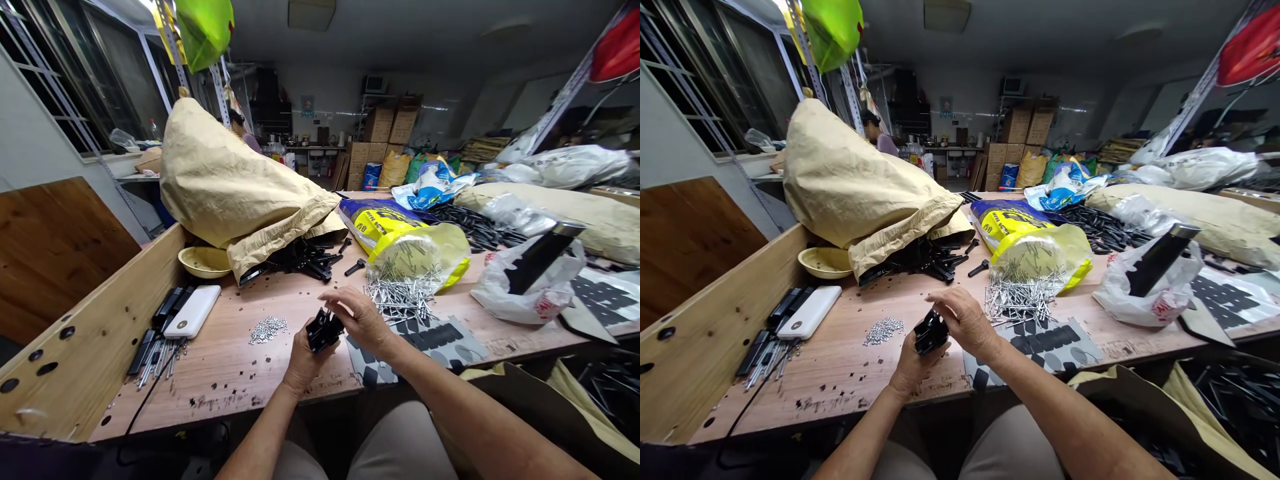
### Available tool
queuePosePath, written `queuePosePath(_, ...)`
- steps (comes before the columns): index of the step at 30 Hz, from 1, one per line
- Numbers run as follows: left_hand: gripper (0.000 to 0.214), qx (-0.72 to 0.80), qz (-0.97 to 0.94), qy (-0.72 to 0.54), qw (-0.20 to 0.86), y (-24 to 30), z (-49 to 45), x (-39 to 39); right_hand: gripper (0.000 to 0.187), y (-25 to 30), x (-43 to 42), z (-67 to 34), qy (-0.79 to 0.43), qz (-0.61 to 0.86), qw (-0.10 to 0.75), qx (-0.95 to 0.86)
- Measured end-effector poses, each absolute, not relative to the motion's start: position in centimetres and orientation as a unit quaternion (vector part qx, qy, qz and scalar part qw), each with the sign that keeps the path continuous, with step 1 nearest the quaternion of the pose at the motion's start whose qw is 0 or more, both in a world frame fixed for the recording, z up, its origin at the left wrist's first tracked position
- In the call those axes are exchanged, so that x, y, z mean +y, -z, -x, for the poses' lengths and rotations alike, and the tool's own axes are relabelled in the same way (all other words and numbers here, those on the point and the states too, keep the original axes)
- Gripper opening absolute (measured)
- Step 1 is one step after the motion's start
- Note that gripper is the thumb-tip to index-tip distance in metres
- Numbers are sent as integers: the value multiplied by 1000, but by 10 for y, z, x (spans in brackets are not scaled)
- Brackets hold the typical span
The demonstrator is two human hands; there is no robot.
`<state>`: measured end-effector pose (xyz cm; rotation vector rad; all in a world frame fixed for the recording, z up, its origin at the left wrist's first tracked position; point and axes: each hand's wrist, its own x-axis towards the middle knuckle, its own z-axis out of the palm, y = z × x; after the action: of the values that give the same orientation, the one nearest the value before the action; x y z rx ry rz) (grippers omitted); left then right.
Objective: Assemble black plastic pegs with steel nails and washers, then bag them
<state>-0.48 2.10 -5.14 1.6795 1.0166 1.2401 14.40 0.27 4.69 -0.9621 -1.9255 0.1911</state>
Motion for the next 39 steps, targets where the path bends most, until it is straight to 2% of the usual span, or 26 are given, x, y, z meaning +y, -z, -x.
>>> queuePosePath(3, 30, 405, -655, -505, 391, 54, 5, 22, 20, -44, 7, -152, -112, 378, 434, -810)
queuePosePath(5, 34, 404, -635, -520, 404, 55, 6, 23, 26, -41, 18, -169, -125, 418, 416, -798)
queuePosePath(7, 38, 397, -618, -532, 420, 55, 7, 23, 27, -35, 33, -195, -87, 525, 355, -769)
queuePosePath(9, 41, 383, -615, -533, 437, 54, 7, 22, 24, -25, 49, -222, -26, 626, 255, -737)
queuePosePath(11, 40, 373, -613, -531, 451, 52, 7, 22, 17, -11, 61, -244, 0, 667, 172, -725)
queuePosePath(15, 38, 374, -610, -525, 460, 52, 6, 22, 14, 12, 72, -262, -31, 640, 131, -756)
queuePosePath(19, 37, 378, -610, -527, 455, 55, 5, 23, 11, 16, 74, -262, -53, 604, 170, -777)
queuePosePath(21, 35, 378, -615, -529, 447, 56, 6, 24, 7, 10, 71, -259, -56, 599, 217, -769)
queuePosePath(23, 34, 375, -625, -525, 440, 56, 6, 24, 12, -2, 64, -250, -53, 601, 273, -749)
queuePosePath(25, 34, 378, -630, -522, 434, 55, 6, 24, 16, -20, 52, -233, -91, 576, 380, -718)
queuePosePath(27, 34, 386, -629, -516, 434, 54, 5, 23, 17, -42, 35, -208, -182, 499, 510, -677)
queuePosePath(29, 35, 394, -625, -509, 441, 53, 5, 22, 18, -60, 18, -181, -270, 403, 592, -644)
queuePosePath(31, 36, 400, -624, -503, 444, 51, 4, 21, 14, -71, 6, -157, -297, 351, 607, -649)
queuePosePath(33, 37, 407, -627, -501, 436, 48, 4, 19, 9, -73, 0, -141, -270, 345, 590, -679)
queuePosePath(35, 34, 416, -634, -500, 419, 46, 4, 18, 7, -68, -1, -132, -206, 359, 546, -728)
queuePosePath(39, 29, 425, -650, -499, 384, 46, 5, 18, 15, -61, 0, -130, -85, 369, 455, -806)
